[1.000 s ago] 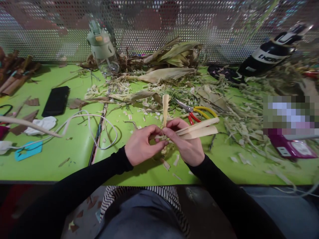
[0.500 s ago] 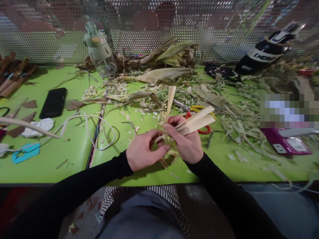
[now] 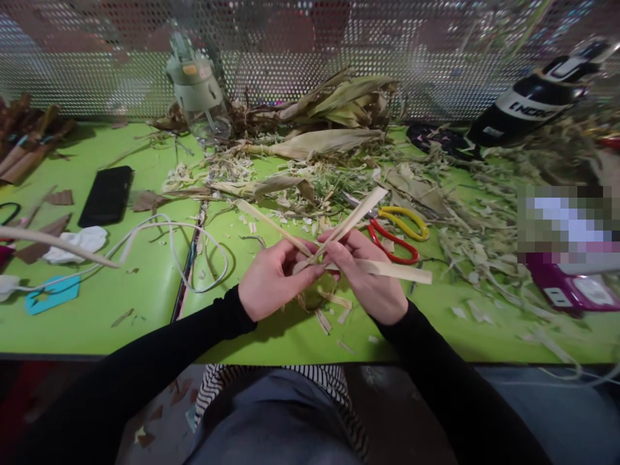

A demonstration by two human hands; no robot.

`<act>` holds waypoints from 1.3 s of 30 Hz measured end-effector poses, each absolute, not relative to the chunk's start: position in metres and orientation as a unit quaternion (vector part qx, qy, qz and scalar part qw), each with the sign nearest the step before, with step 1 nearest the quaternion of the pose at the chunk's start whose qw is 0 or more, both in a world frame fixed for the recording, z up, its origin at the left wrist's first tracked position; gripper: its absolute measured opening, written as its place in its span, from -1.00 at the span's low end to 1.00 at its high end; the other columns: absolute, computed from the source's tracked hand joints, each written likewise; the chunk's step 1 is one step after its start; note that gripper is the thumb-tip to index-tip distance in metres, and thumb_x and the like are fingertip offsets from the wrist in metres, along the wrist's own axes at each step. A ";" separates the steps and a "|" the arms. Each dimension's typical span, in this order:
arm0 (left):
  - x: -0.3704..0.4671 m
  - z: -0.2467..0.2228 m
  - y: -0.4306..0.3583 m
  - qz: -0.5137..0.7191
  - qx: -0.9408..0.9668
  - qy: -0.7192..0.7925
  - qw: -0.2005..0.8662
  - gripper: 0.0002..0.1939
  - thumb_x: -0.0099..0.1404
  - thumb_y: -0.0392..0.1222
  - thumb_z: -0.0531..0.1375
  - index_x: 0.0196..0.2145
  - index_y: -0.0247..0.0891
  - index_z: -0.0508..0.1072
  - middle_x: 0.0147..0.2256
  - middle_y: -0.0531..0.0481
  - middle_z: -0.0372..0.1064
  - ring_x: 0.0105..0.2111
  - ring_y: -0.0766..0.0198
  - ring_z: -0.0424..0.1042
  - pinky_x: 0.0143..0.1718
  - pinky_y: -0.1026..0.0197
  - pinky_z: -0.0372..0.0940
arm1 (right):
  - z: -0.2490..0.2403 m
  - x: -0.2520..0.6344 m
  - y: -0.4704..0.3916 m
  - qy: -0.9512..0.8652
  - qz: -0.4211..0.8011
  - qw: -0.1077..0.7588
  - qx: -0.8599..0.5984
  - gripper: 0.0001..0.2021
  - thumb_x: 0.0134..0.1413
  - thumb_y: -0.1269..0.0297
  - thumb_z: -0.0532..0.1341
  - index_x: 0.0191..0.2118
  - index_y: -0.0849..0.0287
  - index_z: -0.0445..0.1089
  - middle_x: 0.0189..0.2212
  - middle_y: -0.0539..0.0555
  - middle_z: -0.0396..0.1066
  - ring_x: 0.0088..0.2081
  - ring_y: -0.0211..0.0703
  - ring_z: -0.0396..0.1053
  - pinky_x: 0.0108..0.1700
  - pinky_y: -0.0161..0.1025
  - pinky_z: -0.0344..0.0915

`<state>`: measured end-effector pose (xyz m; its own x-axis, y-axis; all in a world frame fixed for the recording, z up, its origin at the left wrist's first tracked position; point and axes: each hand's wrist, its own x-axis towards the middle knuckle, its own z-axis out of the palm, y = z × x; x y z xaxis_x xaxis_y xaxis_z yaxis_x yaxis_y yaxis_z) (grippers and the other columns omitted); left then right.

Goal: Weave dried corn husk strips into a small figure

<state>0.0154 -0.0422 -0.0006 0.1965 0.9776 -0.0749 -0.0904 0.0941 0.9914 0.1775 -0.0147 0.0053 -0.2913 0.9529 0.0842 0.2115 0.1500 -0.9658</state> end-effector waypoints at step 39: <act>-0.002 0.012 -0.037 0.382 0.579 0.454 0.559 -0.81 0.20 -0.15 0.16 -0.26 -0.31 0.32 -0.51 0.14 0.21 -0.54 0.44 0.18 -0.51 0.35 0.12 | 0.011 0.176 -0.023 -0.752 0.353 0.299 -0.470 -0.66 0.22 0.13 0.04 -0.55 0.15 0.18 -0.62 -0.09 0.17 -0.57 -0.33 0.12 -0.48 -0.31 0.06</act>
<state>-0.0019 -0.0372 0.0121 0.2957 0.9531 -0.0638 0.0986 0.0359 0.9945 0.1761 -0.0230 0.0110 -0.3796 0.9176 0.1181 0.4958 0.3095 -0.8114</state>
